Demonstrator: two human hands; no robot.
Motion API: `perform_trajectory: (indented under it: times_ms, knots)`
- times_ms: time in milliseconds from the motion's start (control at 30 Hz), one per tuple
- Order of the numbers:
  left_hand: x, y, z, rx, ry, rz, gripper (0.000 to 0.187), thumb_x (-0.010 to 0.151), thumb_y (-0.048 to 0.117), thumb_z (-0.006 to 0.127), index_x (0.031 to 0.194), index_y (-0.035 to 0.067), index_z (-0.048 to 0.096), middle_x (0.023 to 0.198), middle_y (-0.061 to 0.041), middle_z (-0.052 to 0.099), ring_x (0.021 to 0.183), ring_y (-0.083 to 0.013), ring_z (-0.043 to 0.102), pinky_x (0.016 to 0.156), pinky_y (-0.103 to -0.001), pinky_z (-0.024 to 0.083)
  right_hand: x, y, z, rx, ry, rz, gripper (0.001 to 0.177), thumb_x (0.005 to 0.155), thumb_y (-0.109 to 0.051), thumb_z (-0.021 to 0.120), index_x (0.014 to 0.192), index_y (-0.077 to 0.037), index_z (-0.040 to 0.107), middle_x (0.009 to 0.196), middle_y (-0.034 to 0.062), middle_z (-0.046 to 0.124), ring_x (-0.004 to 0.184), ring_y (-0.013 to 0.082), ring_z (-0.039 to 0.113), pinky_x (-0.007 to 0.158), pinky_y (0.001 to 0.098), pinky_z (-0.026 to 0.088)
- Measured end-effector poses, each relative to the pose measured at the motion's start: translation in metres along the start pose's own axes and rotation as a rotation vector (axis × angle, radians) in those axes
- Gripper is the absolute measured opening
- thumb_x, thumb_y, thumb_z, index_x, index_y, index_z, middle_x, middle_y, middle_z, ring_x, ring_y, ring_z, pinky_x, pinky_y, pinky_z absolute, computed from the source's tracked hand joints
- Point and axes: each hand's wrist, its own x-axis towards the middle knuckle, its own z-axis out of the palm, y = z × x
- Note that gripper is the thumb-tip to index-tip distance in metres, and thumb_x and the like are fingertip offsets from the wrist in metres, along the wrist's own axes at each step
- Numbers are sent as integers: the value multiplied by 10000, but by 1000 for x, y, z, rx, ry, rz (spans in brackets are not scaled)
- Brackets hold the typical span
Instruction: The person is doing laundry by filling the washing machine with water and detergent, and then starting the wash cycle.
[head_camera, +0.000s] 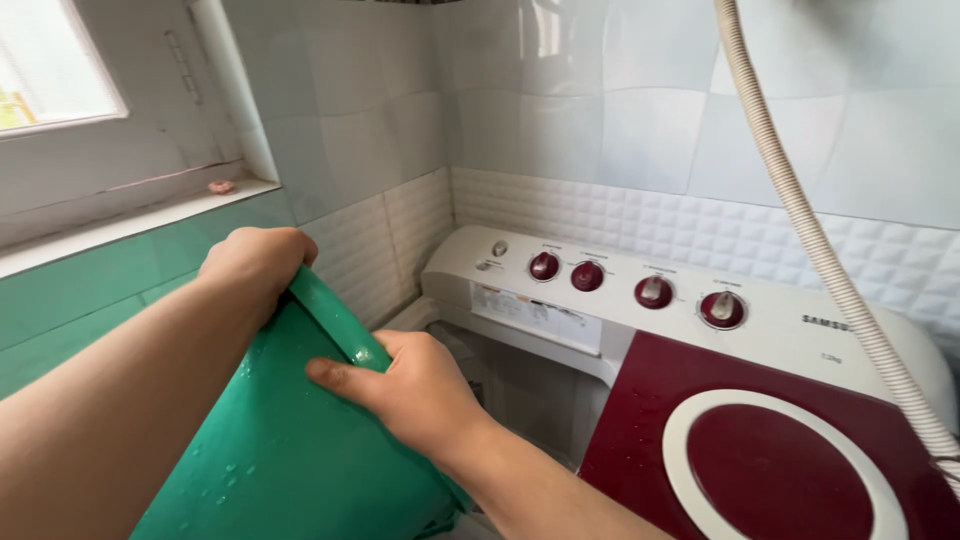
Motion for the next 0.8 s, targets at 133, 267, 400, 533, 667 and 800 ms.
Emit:
perform_trajectory:
  times_ms: [133,267,400,533,667,800]
  knots:
    - [14,15,17,93,-16,9,317,834,270,693,1004,15,775,1000,-157,759,858,-314,738,774,-424,571,8,4,-14,84,-3,19,397,893,-341,777,1022,33,739,880,84,764,736,133,713,666,284,588]
    - [25,33,32,243,-34,61,363,860,298,641,1117,78,771,1177,-128,743,1095,-309,696,930,-421,531,11,-4,-25,150,41,101,396,883,-317,773,1066,29,716,903,104,764,745,158,725,673,302,600]
    - [-21,67,38,298,-60,7,401,890,280,584,1227,139,749,1338,-98,690,1293,-330,609,1112,-518,395,11,-4,-42,154,115,154,424,881,-343,757,1091,22,706,930,112,755,780,176,728,693,319,606]
    - [1,87,69,365,-86,-37,473,901,306,580,1343,161,668,1450,-130,589,1404,-402,466,1180,-638,181,11,-7,-58,168,167,180,479,862,-387,753,1117,18,722,969,118,759,828,194,737,727,331,610]
    - [2,102,94,482,-174,56,538,925,273,547,1449,160,593,1551,-147,499,1484,-421,371,1206,-702,90,13,-6,-75,217,258,260,536,839,-400,752,1164,24,708,1028,147,755,876,238,743,746,376,618]
    - [0,115,120,524,-194,103,587,922,284,553,1494,154,534,1577,-146,457,1492,-409,359,1207,-700,91,15,-3,-91,317,325,310,542,835,-376,748,1196,24,687,1072,173,748,890,269,742,750,410,624]
